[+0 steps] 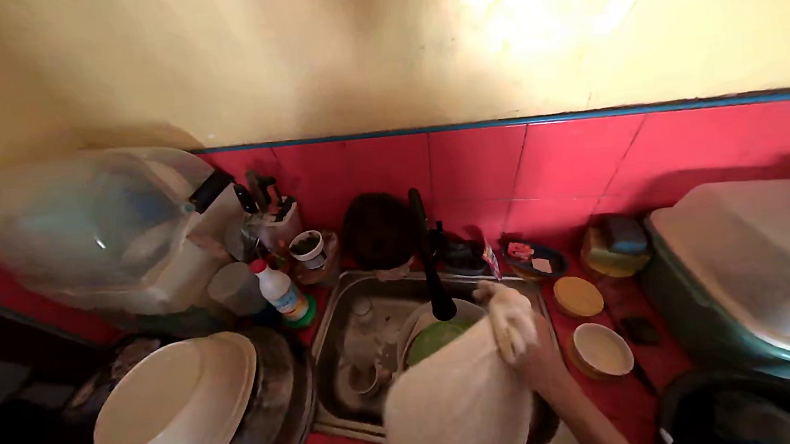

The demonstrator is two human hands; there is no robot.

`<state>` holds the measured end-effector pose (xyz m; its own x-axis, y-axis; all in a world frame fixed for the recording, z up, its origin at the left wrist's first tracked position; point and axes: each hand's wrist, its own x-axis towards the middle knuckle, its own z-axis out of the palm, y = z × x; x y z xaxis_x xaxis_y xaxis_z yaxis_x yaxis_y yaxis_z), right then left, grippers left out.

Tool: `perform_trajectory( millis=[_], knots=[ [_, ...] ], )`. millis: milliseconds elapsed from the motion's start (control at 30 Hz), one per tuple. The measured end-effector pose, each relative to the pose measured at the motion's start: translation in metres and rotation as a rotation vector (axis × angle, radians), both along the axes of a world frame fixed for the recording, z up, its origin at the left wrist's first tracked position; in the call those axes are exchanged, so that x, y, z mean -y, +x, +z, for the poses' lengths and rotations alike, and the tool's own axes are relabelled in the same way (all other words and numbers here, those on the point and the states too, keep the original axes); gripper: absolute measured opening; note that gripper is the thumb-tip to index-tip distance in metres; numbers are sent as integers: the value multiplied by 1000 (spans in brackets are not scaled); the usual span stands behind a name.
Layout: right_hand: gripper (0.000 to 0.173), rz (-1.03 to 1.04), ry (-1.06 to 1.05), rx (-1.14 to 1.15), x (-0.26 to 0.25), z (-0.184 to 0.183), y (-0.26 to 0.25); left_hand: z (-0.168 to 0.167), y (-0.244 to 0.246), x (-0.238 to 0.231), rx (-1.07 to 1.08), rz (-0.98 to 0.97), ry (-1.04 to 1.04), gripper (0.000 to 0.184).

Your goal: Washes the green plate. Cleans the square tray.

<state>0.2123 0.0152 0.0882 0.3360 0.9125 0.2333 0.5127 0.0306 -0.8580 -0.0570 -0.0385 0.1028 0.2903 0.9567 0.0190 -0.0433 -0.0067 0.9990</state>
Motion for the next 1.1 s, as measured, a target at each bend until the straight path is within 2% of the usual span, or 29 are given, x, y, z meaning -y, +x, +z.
perform_trajectory(
  millis=[100,133,200,267,333,400,467,533,633,667,767,867,933,1000,1033,1067,1100],
  knots=[
    [60,-4,-129,-48,24,-28,-8,-2,-6,-7,210,199,-196,50],
    [65,11,-106,51,33,-32,-21,3,-3,-9,241,272,-241,49],
    [60,44,-25,280,45,-35,-57,6,3,-12,293,334,-280,45],
    [55,158,12,376,62,-22,-90,16,12,-10,244,317,-332,44],
    [62,226,113,446,57,-22,-101,34,20,-7,118,248,-386,43],
    [72,192,124,442,48,-11,-85,31,19,-3,115,159,-313,38],
    [71,94,4,416,35,-6,-55,17,12,1,205,125,-224,41],
    [67,-12,-42,365,19,-6,-29,6,1,-1,246,175,-195,44],
    [65,-47,-261,298,24,-2,-27,-16,-18,-12,360,204,-128,43],
    [63,-32,-272,300,35,3,-37,-9,-16,-15,380,226,-128,41],
    [57,138,50,405,67,1,-80,26,6,-17,407,336,-195,39],
    [50,216,316,547,85,-41,-105,28,7,-18,352,349,-177,43],
    [52,224,364,506,84,-51,-91,25,3,-16,407,335,-174,47],
    [53,105,287,382,82,-73,-70,15,-10,-17,446,302,-135,48],
    [51,44,116,280,86,-69,-61,4,-20,-16,436,253,-81,49],
    [51,56,-243,153,88,-34,-55,-4,-28,-15,405,198,-24,49],
    [47,93,-691,133,76,15,-50,-8,-34,-13,359,151,15,51]
  ],
)
